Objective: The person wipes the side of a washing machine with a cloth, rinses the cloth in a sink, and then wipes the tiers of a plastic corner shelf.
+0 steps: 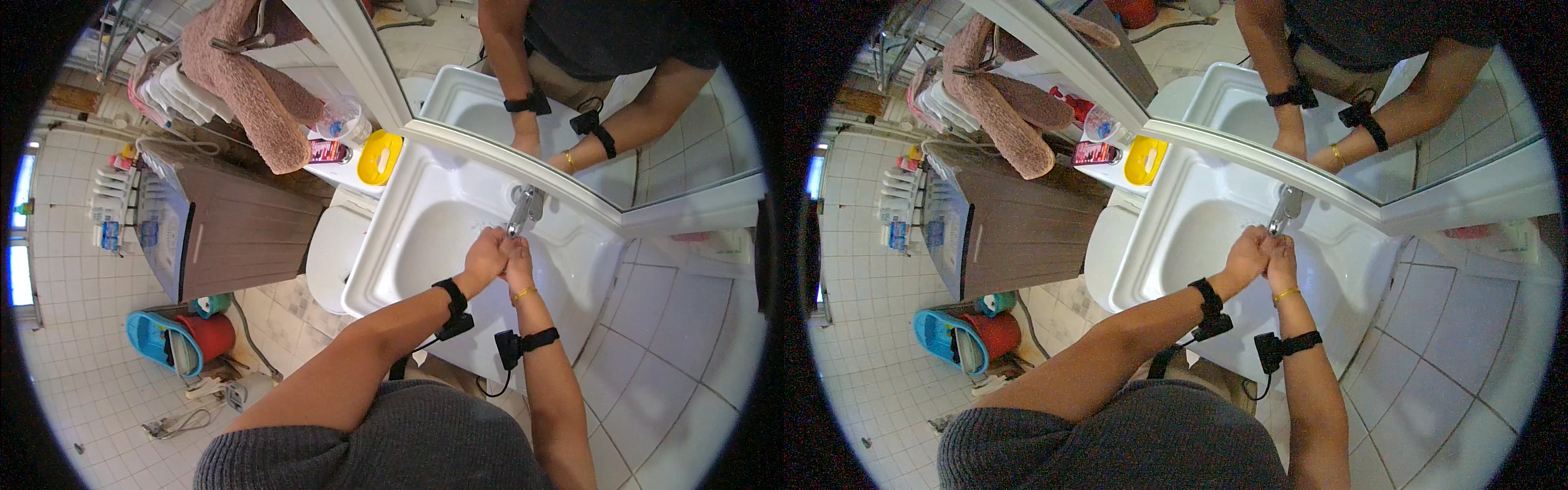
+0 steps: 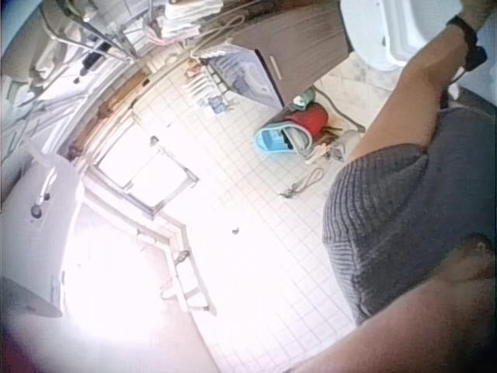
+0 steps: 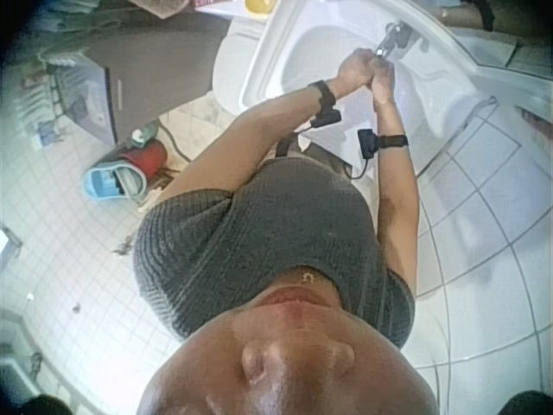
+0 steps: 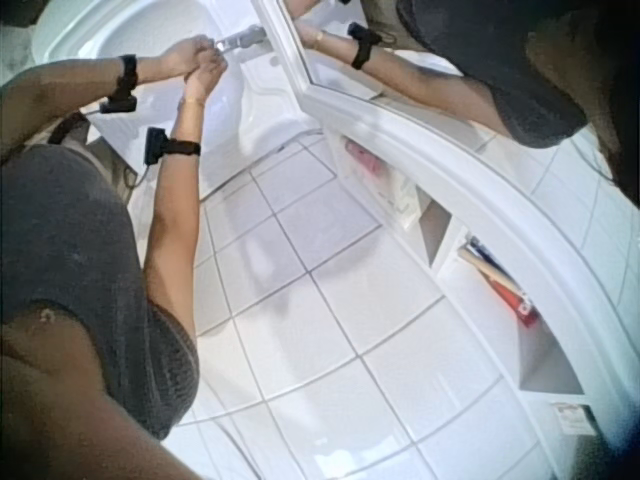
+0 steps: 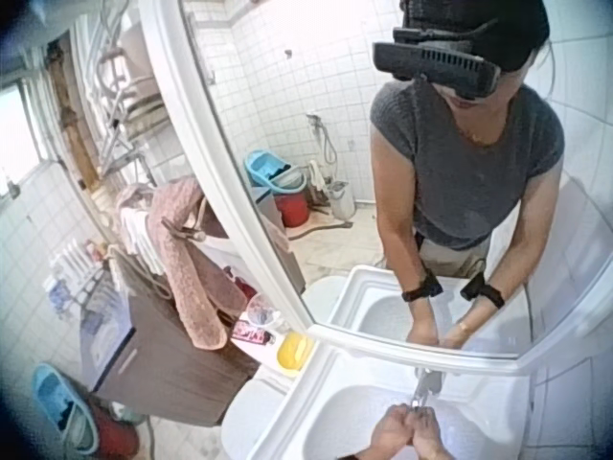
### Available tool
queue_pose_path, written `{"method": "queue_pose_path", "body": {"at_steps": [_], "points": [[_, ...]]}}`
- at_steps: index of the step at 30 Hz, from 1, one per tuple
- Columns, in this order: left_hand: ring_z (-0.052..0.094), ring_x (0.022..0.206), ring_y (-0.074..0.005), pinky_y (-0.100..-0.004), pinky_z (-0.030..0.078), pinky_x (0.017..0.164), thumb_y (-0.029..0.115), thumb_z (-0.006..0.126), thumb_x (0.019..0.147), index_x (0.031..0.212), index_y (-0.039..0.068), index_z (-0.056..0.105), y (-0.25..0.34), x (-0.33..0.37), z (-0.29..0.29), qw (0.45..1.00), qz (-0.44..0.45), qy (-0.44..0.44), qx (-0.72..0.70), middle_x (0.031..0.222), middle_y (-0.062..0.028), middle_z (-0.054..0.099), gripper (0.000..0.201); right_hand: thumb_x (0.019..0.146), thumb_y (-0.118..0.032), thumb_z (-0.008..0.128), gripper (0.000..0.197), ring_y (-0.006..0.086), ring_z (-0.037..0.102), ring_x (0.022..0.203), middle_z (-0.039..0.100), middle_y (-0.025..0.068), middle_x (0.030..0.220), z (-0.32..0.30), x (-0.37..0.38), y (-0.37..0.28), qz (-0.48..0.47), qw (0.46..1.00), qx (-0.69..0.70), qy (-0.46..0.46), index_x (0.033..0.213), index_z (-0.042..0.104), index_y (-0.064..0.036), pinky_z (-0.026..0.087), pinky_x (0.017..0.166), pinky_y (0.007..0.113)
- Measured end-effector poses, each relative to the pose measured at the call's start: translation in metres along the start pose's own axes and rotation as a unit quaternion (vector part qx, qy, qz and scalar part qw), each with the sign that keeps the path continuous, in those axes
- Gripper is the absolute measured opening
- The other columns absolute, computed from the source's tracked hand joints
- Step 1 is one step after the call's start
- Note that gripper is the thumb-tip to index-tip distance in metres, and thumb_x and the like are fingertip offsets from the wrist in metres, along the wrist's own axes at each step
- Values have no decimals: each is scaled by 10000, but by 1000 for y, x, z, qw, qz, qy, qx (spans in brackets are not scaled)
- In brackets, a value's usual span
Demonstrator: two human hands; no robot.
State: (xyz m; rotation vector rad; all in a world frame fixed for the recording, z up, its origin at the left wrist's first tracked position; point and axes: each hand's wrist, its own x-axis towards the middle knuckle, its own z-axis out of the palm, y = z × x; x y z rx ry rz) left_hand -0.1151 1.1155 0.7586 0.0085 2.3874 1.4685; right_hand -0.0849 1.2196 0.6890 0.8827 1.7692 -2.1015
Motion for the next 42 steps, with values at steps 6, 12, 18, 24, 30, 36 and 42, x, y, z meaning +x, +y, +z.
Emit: {"method": "queue_pose_path", "body": {"at_steps": [6,12,18,24,30,36,42], "points": [[599,925,-416,-459,493,796,419,476,968,1004,39,645,14,-17,-9,999,27,-18,34,988,-230,608,417,1020,-351,450,286,152,568,691,600,58,806,4,-2,4,-106,992,-67,31,1055,534,-80,472,537,327],[632,883,-384,-437,507,765,423,476,974,1022,41,643,-31,25,7,993,-56,-100,42,985,-212,648,420,1031,-367,420,342,265,602,756,615,117,839,12,-18,-21,-30,985,-153,71,1050,540,-48,498,692,404],[641,856,-214,-388,536,752,417,419,1017,1185,84,555,-34,30,4,931,-249,-129,-235,1016,-98,634,396,1020,-256,457,273,343,587,893,597,171,934,13,-20,-23,-196,953,-217,83,1161,490,-25,462,863,435],[624,889,-212,-399,548,778,353,420,1036,1203,66,509,-22,1,7,926,-220,-112,-285,1071,-120,613,344,999,-304,505,336,293,597,871,595,135,975,0,17,-2,-294,908,-221,202,1216,448,-54,509,824,397],[587,869,-414,-458,488,796,354,607,938,1033,16,560,13,-1,-8,999,39,-27,26,950,-226,585,354,1027,-469,350,429,160,540,561,594,66,822,-10,-15,-25,95,992,-83,12,1232,468,-111,433,434,283],[617,895,-427,-470,495,794,471,555,935,994,5,582,16,1,-19,995,-17,-76,70,933,-263,634,471,1024,-550,318,474,122,503,530,565,22,750,12,-38,-47,95,994,-49,19,1148,505,-132,393,425,249],[633,886,-436,-482,504,789,413,521,952,1003,8,580,-48,41,-5,990,-30,-57,122,903,-273,658,412,1032,-501,366,408,158,517,516,571,53,786,19,-27,-27,75,994,-81,2,1134,470,-120,415,414,283]]}}
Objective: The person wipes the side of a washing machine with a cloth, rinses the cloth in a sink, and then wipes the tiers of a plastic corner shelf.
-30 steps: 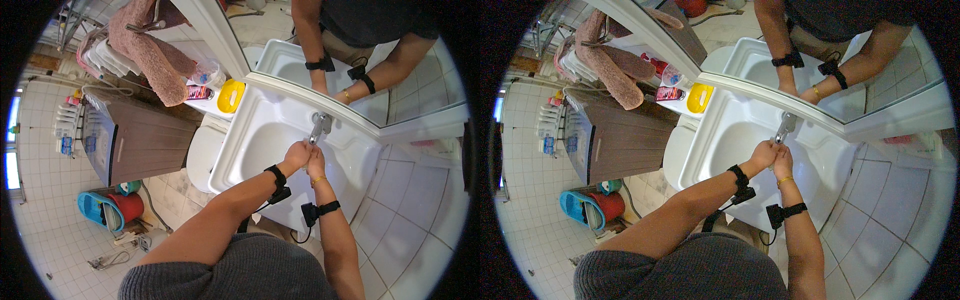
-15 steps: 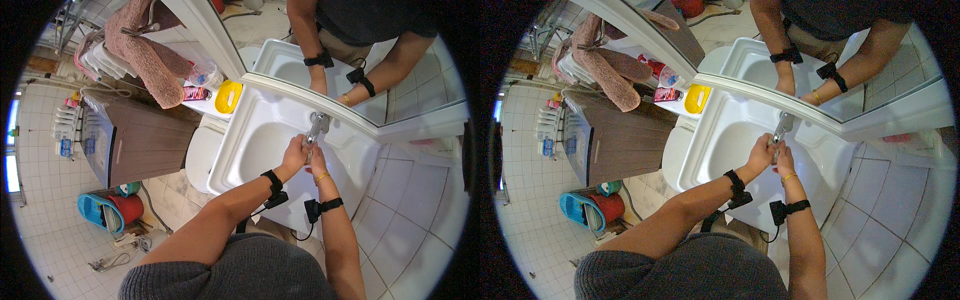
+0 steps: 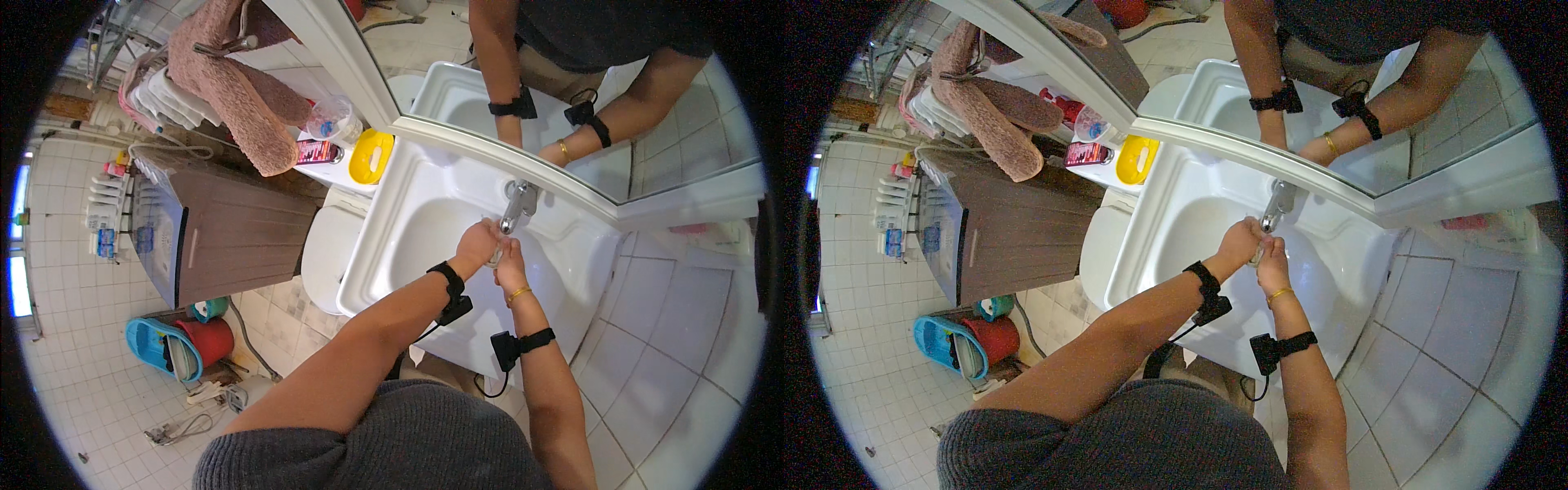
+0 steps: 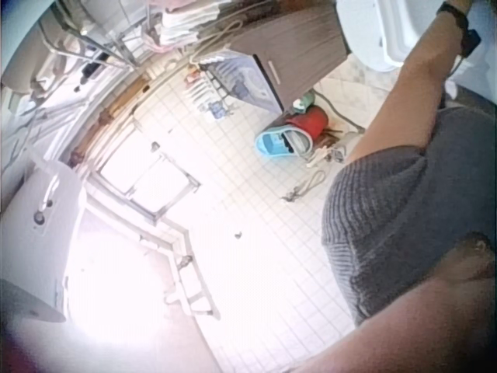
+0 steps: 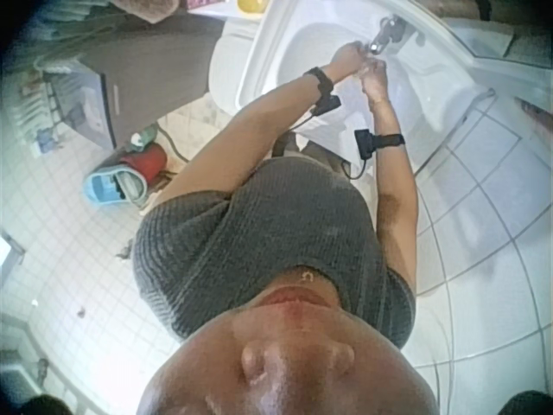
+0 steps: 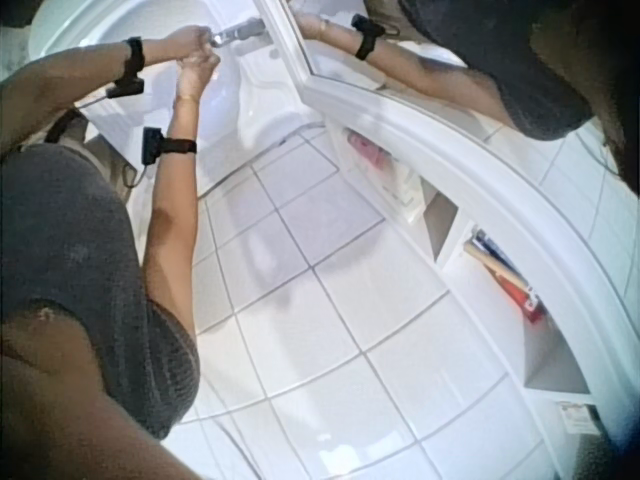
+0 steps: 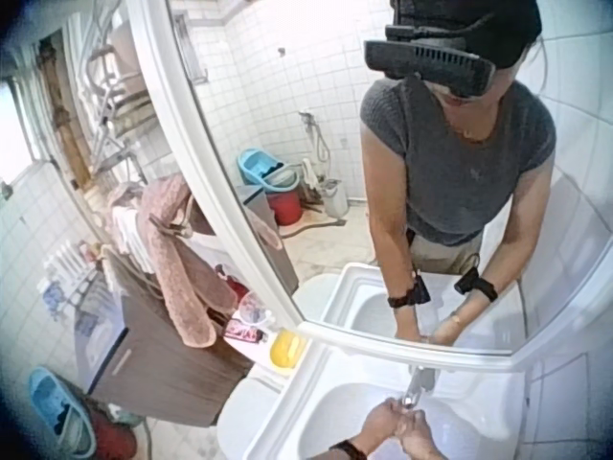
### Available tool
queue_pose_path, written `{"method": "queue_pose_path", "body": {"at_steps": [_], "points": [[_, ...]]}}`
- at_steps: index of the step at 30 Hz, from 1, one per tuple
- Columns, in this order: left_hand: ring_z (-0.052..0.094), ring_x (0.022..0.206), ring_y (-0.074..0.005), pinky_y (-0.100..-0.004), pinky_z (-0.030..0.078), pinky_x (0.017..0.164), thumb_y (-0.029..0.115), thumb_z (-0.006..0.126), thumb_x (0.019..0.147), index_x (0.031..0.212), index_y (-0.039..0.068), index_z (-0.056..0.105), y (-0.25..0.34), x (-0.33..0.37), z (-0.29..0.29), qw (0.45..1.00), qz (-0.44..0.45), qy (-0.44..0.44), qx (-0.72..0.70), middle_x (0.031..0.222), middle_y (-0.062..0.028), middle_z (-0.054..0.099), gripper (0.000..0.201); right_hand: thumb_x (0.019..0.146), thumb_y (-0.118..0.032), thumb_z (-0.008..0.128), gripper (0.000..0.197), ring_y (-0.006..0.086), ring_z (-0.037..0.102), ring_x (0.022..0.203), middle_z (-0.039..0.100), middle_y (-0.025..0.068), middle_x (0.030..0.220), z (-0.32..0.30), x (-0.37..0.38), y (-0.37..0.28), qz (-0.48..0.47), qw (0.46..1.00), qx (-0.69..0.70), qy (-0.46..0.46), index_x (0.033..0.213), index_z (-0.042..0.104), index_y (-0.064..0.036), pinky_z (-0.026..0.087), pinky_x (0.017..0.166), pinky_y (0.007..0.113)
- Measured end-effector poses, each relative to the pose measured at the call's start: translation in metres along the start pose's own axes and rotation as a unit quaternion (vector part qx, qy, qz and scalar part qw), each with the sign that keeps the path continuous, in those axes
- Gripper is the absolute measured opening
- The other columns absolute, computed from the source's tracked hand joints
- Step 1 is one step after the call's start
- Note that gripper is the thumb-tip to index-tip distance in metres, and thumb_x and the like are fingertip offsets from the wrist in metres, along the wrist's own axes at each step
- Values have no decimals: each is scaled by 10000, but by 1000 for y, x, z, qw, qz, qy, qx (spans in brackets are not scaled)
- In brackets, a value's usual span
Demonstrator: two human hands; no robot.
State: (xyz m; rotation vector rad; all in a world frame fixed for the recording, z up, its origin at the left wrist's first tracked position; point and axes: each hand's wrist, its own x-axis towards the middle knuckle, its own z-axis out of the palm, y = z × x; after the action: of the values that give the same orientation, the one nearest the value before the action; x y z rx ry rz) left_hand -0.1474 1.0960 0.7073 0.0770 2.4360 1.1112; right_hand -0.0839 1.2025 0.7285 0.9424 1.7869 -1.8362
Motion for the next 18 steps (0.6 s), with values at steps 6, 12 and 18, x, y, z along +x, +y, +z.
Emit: {"method": "queue_pose_path", "body": {"at_steps": [6,12,18], "points": [[589,944,-467,-504,484,840,344,514,967,1052,0,544,22,-26,6,997,-35,17,-73,986,-270,618,355,1043,-345,422,263,200,583,665,583,72,842,-10,-12,-6,-86,990,-111,24,1084,469,-89,485,516,336],[583,887,-432,-478,494,808,310,520,977,1090,20,539,38,-49,21,982,137,92,-94,978,-232,606,312,1049,-297,402,238,151,587,832,597,51,910,-26,24,18,-106,991,2,76,1064,521,-92,509,719,318],[646,826,-435,-499,508,752,358,471,973,968,-11,608,31,-29,13,997,28,3,-67,854,-254,671,394,1047,-429,341,450,305,637,967,647,168,1023,-13,16,17,-167,973,-104,120,1091,541,-28,485,860,395]]}}
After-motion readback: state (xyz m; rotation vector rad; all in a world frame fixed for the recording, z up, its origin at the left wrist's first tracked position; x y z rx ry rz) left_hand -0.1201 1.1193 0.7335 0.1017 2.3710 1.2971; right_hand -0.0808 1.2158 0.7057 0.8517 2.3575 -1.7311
